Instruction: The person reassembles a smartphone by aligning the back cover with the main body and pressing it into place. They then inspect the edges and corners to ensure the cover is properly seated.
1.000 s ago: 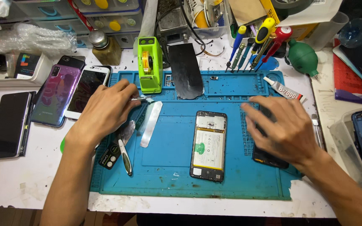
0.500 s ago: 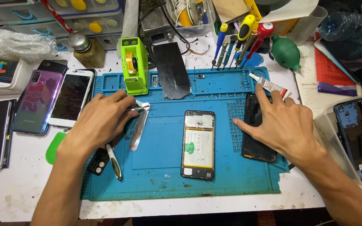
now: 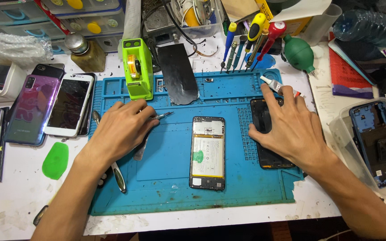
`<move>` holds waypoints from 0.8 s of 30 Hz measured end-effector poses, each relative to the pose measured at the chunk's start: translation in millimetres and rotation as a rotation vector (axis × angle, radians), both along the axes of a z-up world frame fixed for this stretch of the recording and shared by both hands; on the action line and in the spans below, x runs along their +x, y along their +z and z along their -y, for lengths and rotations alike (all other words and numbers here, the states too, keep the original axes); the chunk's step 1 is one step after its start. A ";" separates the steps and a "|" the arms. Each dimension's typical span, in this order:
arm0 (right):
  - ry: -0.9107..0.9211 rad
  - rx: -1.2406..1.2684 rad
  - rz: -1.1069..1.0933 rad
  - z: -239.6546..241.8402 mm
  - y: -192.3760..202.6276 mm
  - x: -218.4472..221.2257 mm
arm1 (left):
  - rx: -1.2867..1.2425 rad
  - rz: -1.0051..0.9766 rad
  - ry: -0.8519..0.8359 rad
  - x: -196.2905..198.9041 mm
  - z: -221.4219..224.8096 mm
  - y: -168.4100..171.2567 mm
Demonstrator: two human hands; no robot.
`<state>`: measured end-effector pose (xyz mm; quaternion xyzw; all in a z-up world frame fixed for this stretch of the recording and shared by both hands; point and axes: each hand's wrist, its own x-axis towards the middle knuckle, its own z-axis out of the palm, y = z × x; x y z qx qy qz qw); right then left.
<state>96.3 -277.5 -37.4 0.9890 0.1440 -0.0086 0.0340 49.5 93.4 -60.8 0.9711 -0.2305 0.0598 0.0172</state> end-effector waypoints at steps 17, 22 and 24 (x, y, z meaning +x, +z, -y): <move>-0.017 0.116 -0.049 -1.0 1.4 -0.4 | -0.005 0.186 -0.191 -16.4 48.0 5.1; 0.028 0.118 -0.022 2.4 -3.3 1.0 | 0.024 0.127 -0.256 -17.9 57.2 -3.6; 0.042 0.118 -0.020 2.6 -4.4 1.3 | 0.024 0.125 -0.255 -18.2 56.6 -5.9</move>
